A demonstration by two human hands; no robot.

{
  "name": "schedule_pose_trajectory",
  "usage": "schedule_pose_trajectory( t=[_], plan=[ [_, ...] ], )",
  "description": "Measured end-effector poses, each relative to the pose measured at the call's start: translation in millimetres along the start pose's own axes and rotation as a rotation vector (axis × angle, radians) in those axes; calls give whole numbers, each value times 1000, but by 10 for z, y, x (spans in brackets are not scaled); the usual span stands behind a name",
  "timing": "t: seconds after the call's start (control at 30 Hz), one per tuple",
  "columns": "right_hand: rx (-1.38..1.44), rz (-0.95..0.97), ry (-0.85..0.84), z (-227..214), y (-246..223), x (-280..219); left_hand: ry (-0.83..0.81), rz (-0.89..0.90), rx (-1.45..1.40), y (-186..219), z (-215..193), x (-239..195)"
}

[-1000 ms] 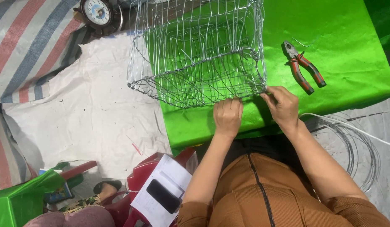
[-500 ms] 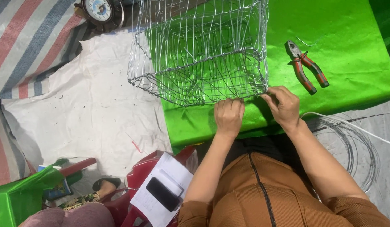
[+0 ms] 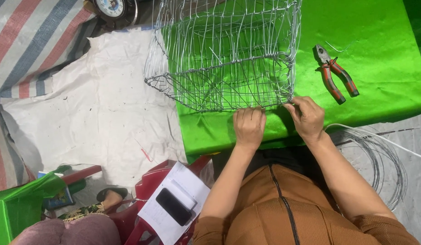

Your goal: Tightening and securing wire connections on a metal wire cage using pliers.

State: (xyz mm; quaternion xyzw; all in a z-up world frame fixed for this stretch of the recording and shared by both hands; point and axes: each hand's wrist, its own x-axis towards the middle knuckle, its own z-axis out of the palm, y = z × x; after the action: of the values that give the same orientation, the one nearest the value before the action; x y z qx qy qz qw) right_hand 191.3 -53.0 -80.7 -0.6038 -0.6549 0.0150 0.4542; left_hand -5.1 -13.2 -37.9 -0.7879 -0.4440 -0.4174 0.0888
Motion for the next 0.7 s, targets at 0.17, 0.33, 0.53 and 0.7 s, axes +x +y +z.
schedule_pose_trajectory(
  t=[0.17, 0.33, 0.53, 0.7],
  plan=[
    [-29, -11, 7, 109, 57, -129, 3, -29, -5, -47, 16, -109],
    [-3, -6, 6, 130, 28, -140, -1, -94, -24, -46, -11, -126],
    [-19, -25, 12, 130, 30, -154, -31, -121, 2, -35, -68, -88],
    [18, -9, 9, 103, 19, -154, -10, -102, 0, -51, -37, -146]
  ],
)
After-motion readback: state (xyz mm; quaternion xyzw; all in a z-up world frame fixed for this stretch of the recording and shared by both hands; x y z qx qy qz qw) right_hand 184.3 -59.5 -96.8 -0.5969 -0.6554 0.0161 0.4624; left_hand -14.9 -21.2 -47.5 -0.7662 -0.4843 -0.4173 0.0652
